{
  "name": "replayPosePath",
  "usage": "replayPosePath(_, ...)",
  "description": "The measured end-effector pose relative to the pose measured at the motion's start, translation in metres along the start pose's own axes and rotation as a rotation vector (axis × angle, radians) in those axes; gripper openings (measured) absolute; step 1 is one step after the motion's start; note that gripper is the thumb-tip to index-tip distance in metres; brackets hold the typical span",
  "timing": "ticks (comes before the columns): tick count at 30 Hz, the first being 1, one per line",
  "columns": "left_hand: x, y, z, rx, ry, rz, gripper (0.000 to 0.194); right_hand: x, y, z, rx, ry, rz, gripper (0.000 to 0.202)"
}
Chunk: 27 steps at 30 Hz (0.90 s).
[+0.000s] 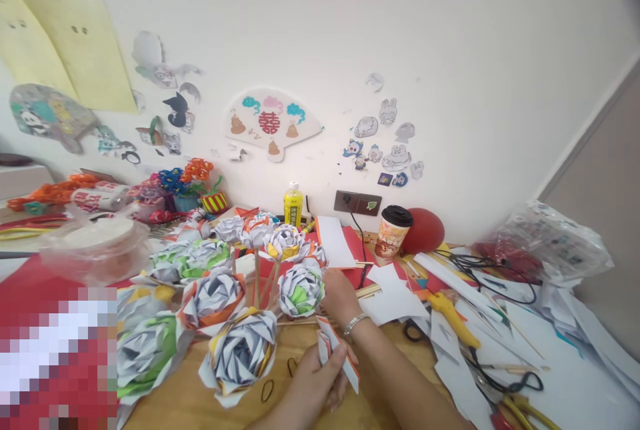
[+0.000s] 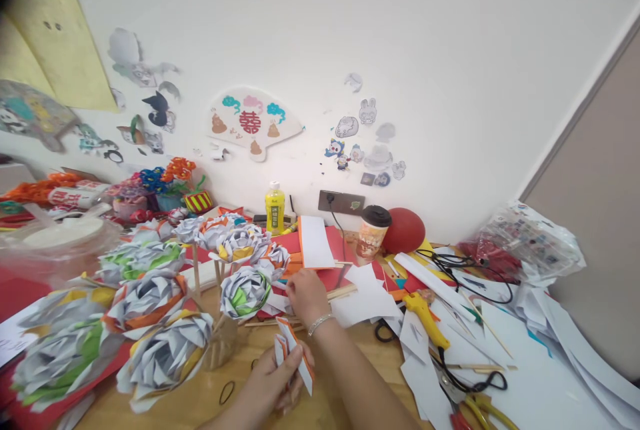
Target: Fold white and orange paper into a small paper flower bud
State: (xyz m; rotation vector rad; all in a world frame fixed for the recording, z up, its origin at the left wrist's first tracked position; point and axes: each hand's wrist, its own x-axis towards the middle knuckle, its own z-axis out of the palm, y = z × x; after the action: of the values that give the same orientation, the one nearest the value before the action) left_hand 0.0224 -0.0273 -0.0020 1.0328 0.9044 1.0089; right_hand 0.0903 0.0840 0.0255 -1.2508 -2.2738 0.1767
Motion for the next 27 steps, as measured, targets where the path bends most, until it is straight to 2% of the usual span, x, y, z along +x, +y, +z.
replayPosePath(3,0.003,0.006,-0.004,-0.01,0.097,0.052,0.057,-0.019,0.002,-0.025,0.103,0.098,0.084,0.018)
replayPosePath(5,0.006,0.009,-0.008,-0.032,0.145,0.091,0.057,-0.038,0.0,-0.042,0.432,0.156,0.183,0.018)
replayPosePath(7,0.009,0.01,-0.012,-0.043,0.171,0.126,0.056,-0.057,-0.005,-0.054,0.582,0.141,0.201,0.016)
replayPosePath(9,0.01,0.01,-0.014,-0.03,0.183,0.145,0.054,-0.073,-0.011,-0.06,0.609,0.132,0.195,0.013)
replayPosePath(13,0.008,0.01,-0.014,0.056,0.179,0.13,0.056,-0.089,-0.021,-0.058,0.636,0.11,0.118,0.015)
replayPosePath(22,0.005,0.012,-0.014,0.113,0.112,0.149,0.06,-0.093,-0.023,-0.053,0.612,0.17,0.052,0.017)
replayPosePath(27,0.004,0.01,-0.015,0.121,0.056,0.169,0.06,-0.097,-0.024,-0.056,0.583,0.296,0.056,0.02)
